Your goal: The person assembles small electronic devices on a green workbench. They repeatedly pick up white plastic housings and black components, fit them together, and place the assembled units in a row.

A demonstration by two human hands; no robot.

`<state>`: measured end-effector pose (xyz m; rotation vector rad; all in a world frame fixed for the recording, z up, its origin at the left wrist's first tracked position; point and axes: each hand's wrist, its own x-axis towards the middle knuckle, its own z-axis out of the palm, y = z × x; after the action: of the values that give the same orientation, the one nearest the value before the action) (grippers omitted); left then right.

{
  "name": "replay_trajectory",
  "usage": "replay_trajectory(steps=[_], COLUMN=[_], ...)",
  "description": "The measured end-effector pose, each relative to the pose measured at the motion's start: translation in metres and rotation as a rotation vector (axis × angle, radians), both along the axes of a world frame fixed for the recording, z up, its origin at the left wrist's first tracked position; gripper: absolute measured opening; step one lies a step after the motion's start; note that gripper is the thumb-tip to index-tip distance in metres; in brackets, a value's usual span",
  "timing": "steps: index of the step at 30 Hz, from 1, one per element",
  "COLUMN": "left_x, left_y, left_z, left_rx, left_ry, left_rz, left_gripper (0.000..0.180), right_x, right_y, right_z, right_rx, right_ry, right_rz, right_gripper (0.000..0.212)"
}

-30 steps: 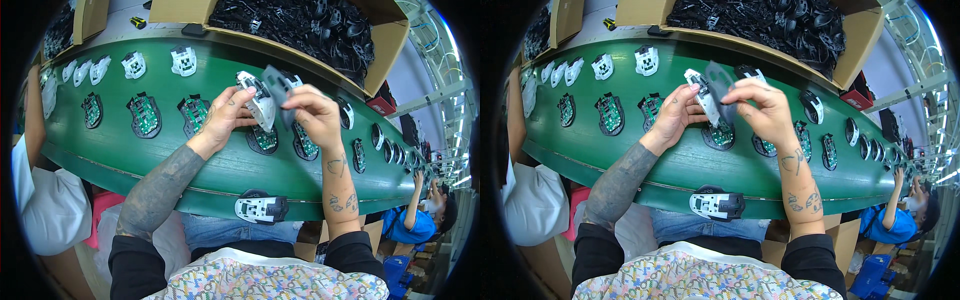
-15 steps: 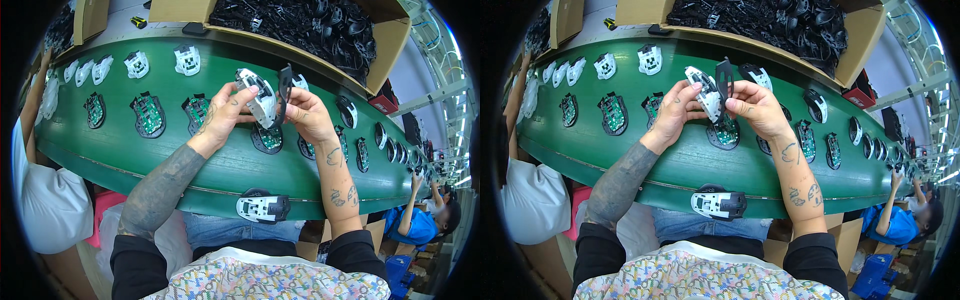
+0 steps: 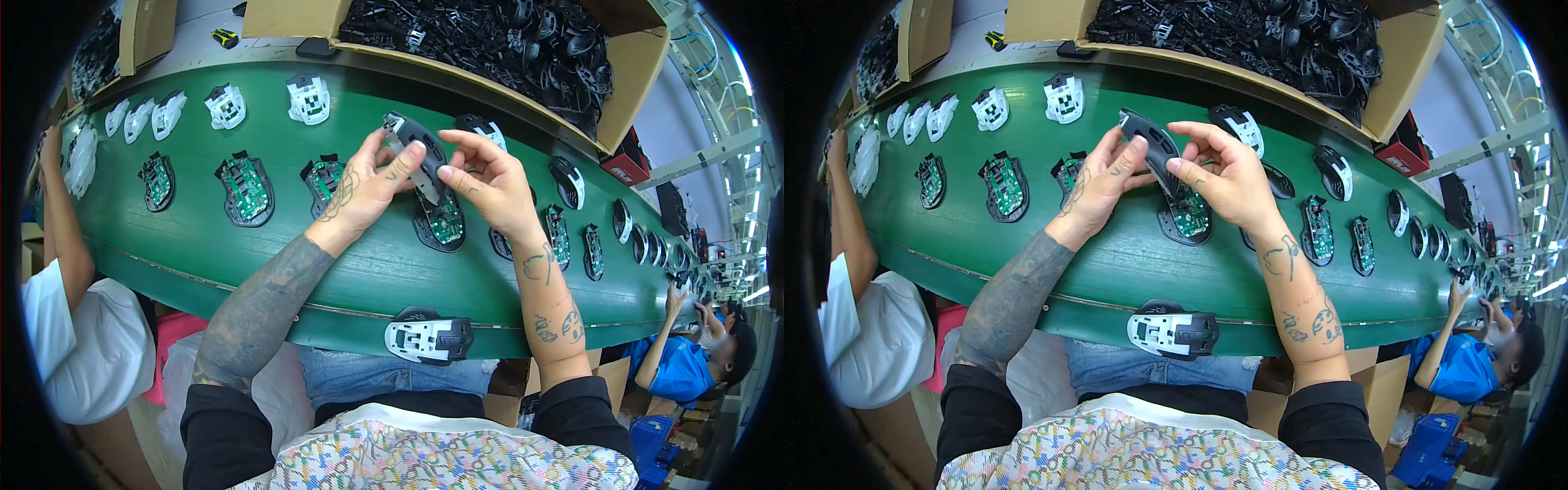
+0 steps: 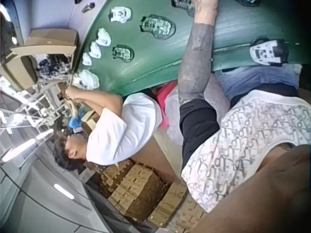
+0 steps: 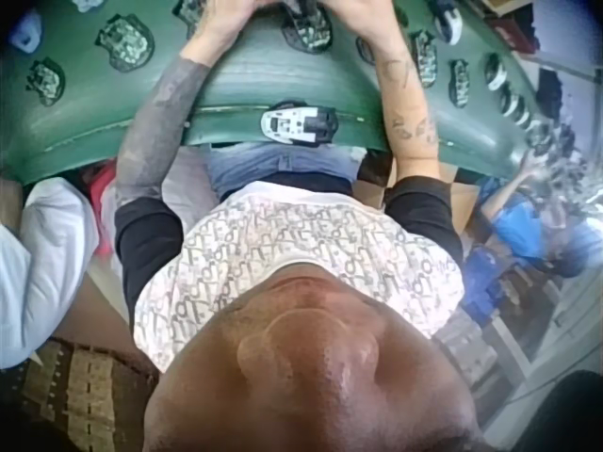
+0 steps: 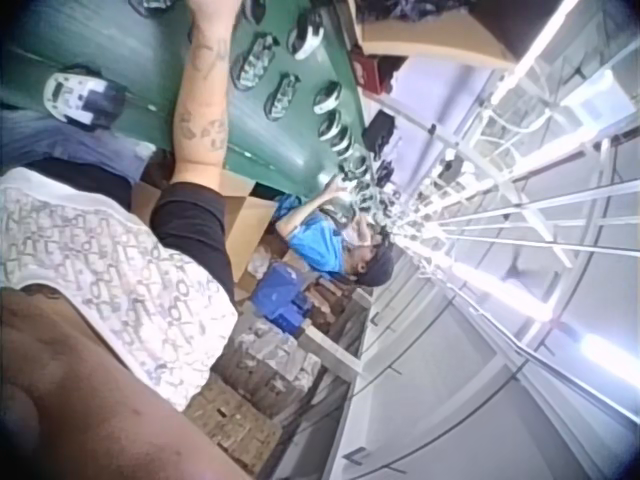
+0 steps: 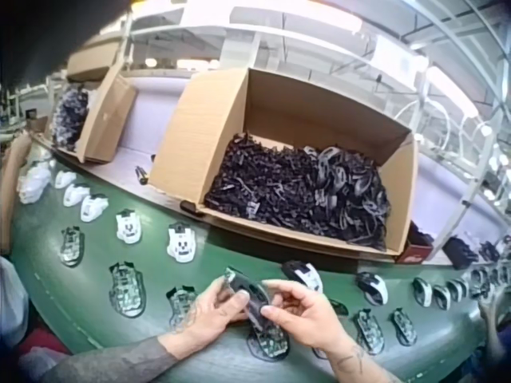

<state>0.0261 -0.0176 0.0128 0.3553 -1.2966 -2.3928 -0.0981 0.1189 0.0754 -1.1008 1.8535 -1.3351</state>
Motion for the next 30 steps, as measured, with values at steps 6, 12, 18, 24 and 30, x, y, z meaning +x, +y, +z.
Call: replay_trajectory(steps=[6, 12, 18, 24, 30], left_x=[0.003, 0.008, 0.006, 0.006, 0.003], left_y=[-0.005, -0.01, -0.018, -0.035, -0.056], left_z=[0.001, 0.009, 0.003, -0.001, 0.005], left_rx=[0.128, -0.104, -0.076, -0.087, -0.054], left_ry=[0.116, 0.101, 0.101, 0.097, -0.041], left_rz=[0.044, 0.074, 0.13, 0.215, 0.868], left_gripper=[0.049, 0.041, 0.038, 0.053, 0.055], right_x=[0.005, 0.019, 0.018, 0.021, -0.006], right_y=[-0.004, -0.004, -0.013, -0.031, -0.064], right_z=[-0.01, -0.004, -0.01, -0.008, -0.035], right_rx=[0.12, 0.042, 0.023, -0.042, 0.227], right_ry=[-0.094, -0.298, -0.355, -0.214, 1.089], right_rz=[-0.08, -0.007, -0.041, -0.016, -0.266], right_gripper=[0.049, 0.051, 0.049, 0.049, 0.051])
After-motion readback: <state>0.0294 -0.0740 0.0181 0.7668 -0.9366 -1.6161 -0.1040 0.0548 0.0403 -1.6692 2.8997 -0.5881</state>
